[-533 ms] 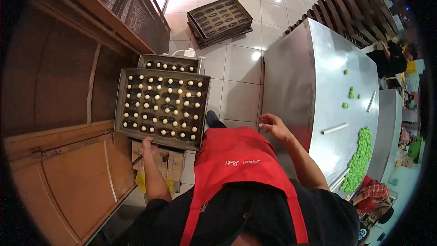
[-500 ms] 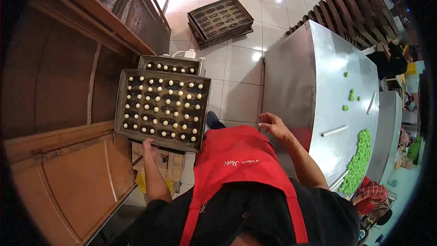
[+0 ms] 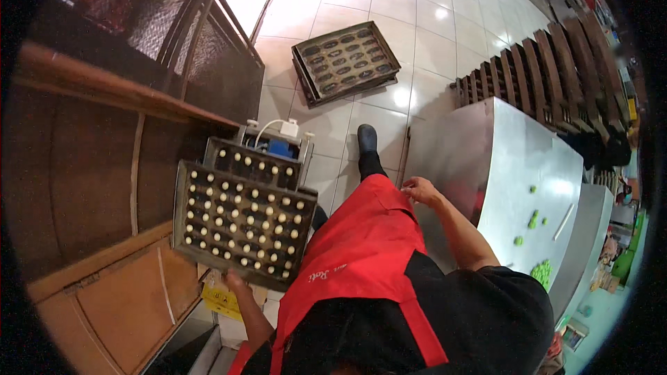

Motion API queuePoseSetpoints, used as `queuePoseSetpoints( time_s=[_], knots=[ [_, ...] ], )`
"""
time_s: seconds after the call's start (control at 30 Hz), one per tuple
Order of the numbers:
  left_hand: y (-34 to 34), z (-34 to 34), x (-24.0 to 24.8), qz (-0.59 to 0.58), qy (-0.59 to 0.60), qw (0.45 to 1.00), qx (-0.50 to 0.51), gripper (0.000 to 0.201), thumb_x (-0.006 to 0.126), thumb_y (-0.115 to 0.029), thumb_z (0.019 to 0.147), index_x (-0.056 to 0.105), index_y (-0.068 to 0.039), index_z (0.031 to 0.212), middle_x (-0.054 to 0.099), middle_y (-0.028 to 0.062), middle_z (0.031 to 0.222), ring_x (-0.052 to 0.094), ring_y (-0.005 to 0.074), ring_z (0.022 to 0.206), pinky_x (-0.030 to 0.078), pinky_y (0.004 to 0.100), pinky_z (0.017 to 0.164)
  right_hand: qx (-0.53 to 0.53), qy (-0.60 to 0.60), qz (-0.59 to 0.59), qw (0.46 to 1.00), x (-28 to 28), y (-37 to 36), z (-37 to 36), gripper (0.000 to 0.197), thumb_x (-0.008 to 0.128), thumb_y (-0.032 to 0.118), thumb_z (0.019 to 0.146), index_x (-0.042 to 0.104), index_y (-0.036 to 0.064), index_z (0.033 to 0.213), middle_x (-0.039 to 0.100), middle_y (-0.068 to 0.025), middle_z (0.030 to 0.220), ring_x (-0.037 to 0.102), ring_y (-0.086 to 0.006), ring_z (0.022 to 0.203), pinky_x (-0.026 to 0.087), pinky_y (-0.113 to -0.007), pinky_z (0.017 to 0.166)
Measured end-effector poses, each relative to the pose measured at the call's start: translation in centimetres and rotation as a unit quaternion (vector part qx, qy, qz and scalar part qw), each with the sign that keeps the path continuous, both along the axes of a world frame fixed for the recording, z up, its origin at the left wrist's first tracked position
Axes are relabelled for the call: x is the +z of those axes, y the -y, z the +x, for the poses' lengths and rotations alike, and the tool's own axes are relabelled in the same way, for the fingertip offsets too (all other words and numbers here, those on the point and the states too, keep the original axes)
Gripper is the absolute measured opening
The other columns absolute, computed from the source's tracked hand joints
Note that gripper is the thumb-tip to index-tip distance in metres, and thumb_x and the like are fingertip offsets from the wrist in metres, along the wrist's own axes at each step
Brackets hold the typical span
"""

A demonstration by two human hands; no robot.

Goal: The person rolls small pieces of dough into balls on a metal countertop and places them into a baking tray. They repeat this process continuously, filling the tray with evenly spaced dough balls. The person also moves a filled tray to a rack and retrieves an empty one to continue the task.

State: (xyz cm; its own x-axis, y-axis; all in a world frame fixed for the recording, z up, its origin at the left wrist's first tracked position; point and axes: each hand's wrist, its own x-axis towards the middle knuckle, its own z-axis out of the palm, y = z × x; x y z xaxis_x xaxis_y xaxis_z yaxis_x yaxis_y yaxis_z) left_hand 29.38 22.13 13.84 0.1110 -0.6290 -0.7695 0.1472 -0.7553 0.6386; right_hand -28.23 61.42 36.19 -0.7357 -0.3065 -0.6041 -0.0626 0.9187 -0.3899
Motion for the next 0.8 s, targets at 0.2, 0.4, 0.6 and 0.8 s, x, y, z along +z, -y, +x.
queuePoseSetpoints(
  time_s=[0.2, 0.4, 0.6, 0.8],
  knots=[
    [-3.6, -7.3, 1.0, -0.323, 0.146, 0.935, 0.002, 0.057, 0.071, -0.014, 0.106, 0.052, 0.000, 0.158, 0.056, 0.0239, 0.159, 0.063, 0.0353, 0.127, 0.052, 0.0488, 0.111, 0.132, -0.083, 0.072, 0.985, -2.9, 6.1, -28.1, 0.052, 0.084, 0.033, 0.093, 0.077, 0.0036, 0.135, 0.082, -0.0193, 0.125, 0.079, -0.0329, 0.115, 0.064, -0.044, 0.097],
    [-3.7, -33.5, 21.8, -0.141, 0.336, 0.904, -0.226, 0.060, 0.070, -0.012, 0.107, 0.049, 0.000, 0.162, 0.055, 0.0250, 0.156, 0.053, 0.0411, 0.146, 0.044, 0.0544, 0.121, 0.177, -0.167, 0.107, 0.964, -6.9, 17.6, -56.1, 0.062, 0.080, 0.045, 0.093, 0.073, -0.0020, 0.133, 0.079, -0.0282, 0.125, 0.074, -0.0474, 0.120, 0.060, -0.050, 0.107],
    [-3.2, -37.4, 22.1, 0.025, 0.504, 0.805, -0.311, 0.075, 0.080, -0.009, 0.096, 0.047, 0.002, 0.162, 0.043, 0.0279, 0.169, 0.044, 0.0432, 0.156, 0.037, 0.0532, 0.130, 0.137, -0.217, 0.104, 0.961, -8.5, 27.3, -69.8, 0.087, 0.087, 0.043, 0.088, 0.053, -0.0126, 0.145, 0.070, -0.0373, 0.136, 0.069, -0.0504, 0.129, 0.058, -0.051, 0.110],
    [-3.1, -36.1, 21.7, -0.032, 0.414, 0.889, -0.192, 0.084, 0.079, -0.013, 0.094, 0.039, 0.001, 0.168, 0.044, 0.0292, 0.169, 0.042, 0.0446, 0.158, 0.033, 0.0544, 0.133, 0.088, -0.150, 0.155, 0.972, -12.4, 29.9, -74.3, 0.077, 0.090, 0.039, 0.086, 0.055, -0.0085, 0.136, 0.074, -0.0342, 0.128, 0.072, -0.0508, 0.122, 0.060, -0.054, 0.105]
  ],
)
